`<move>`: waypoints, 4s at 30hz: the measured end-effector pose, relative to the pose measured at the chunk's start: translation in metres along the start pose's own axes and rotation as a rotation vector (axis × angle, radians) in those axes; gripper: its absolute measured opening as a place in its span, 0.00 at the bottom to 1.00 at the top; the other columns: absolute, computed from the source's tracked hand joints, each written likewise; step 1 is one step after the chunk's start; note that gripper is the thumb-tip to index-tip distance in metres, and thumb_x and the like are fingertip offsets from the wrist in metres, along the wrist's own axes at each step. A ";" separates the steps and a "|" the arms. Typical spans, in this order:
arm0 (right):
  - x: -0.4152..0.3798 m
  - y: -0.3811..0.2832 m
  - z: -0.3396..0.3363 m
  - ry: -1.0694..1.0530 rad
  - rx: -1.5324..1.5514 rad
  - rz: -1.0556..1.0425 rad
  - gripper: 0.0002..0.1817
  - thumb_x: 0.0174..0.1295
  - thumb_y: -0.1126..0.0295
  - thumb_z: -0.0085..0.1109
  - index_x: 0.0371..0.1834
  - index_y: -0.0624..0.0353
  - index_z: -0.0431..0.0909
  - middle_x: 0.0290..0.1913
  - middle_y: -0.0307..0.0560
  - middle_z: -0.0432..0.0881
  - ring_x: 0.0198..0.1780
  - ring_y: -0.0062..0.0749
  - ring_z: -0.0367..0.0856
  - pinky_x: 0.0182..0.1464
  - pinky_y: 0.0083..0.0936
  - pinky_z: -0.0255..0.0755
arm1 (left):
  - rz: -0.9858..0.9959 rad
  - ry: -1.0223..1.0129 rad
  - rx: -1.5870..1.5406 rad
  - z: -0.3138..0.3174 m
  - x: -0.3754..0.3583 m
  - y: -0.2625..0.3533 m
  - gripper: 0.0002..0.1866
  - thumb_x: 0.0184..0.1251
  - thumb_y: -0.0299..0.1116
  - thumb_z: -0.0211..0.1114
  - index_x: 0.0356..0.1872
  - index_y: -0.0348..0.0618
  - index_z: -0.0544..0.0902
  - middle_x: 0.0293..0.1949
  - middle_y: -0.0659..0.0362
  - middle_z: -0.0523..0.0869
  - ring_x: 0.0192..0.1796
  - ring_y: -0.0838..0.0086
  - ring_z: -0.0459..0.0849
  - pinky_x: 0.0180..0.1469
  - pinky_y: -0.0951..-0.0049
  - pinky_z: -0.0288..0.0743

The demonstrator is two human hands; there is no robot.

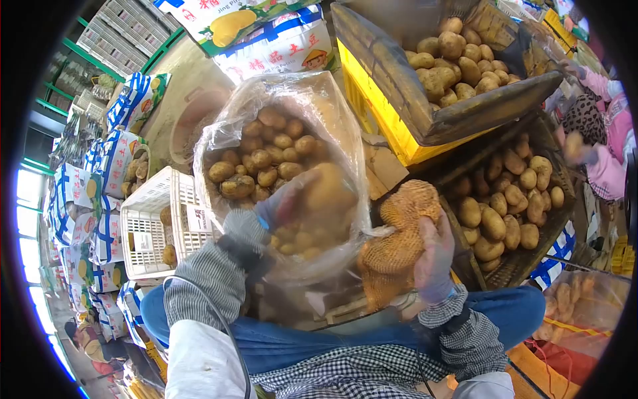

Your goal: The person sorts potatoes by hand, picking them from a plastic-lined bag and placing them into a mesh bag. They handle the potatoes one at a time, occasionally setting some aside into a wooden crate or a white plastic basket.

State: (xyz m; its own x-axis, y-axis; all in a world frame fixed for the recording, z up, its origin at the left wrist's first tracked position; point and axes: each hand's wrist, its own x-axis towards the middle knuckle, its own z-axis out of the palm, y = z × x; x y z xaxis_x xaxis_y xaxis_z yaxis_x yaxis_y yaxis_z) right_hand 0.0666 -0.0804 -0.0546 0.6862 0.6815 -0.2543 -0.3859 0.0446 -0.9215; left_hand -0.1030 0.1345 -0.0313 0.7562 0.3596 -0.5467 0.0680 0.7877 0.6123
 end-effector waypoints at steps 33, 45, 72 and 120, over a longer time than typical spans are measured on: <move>-0.027 0.003 0.007 -0.382 -0.056 0.065 0.15 0.62 0.73 0.62 0.52 0.60 0.79 0.50 0.46 0.82 0.54 0.29 0.78 0.56 0.24 0.73 | 0.629 0.196 0.393 0.059 -0.033 -0.152 0.30 0.66 0.57 0.55 0.55 0.40 0.73 0.52 0.53 0.78 0.50 0.70 0.80 0.51 0.65 0.78; -0.024 0.017 0.014 -0.274 0.071 0.016 0.15 0.66 0.76 0.57 0.55 0.65 0.75 0.48 0.41 0.81 0.47 0.19 0.78 0.50 0.15 0.73 | 0.606 0.090 0.189 0.063 -0.028 -0.157 0.32 0.77 0.58 0.30 0.57 0.44 0.74 0.45 0.52 0.82 0.43 0.68 0.83 0.44 0.68 0.80; -0.045 0.000 0.029 -0.601 -0.461 -0.472 0.22 0.64 0.75 0.57 0.63 0.63 0.72 0.61 0.51 0.76 0.64 0.37 0.73 0.67 0.30 0.63 | 0.961 0.489 0.968 0.078 -0.045 -0.135 0.46 0.51 0.13 0.64 0.74 0.40 0.54 0.65 0.52 0.68 0.60 0.68 0.76 0.55 0.72 0.77; 0.010 0.066 -0.029 0.059 -0.419 -0.047 0.22 0.76 0.65 0.36 0.65 0.70 0.65 0.65 0.56 0.70 0.67 0.40 0.67 0.70 0.29 0.57 | -0.216 -0.156 2.071 -0.166 0.195 -0.033 0.21 0.59 0.33 0.63 0.55 0.43 0.74 0.55 0.54 0.78 0.59 0.62 0.77 0.61 0.63 0.71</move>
State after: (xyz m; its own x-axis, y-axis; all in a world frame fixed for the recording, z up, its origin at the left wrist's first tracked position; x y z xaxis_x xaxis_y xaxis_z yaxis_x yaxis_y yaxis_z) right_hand 0.0661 -0.0915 -0.1270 0.7357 0.6425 -0.2142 -0.0776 -0.2342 -0.9691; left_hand -0.0655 0.2620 -0.2531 0.6662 0.2373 -0.7070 0.5201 -0.8273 0.2124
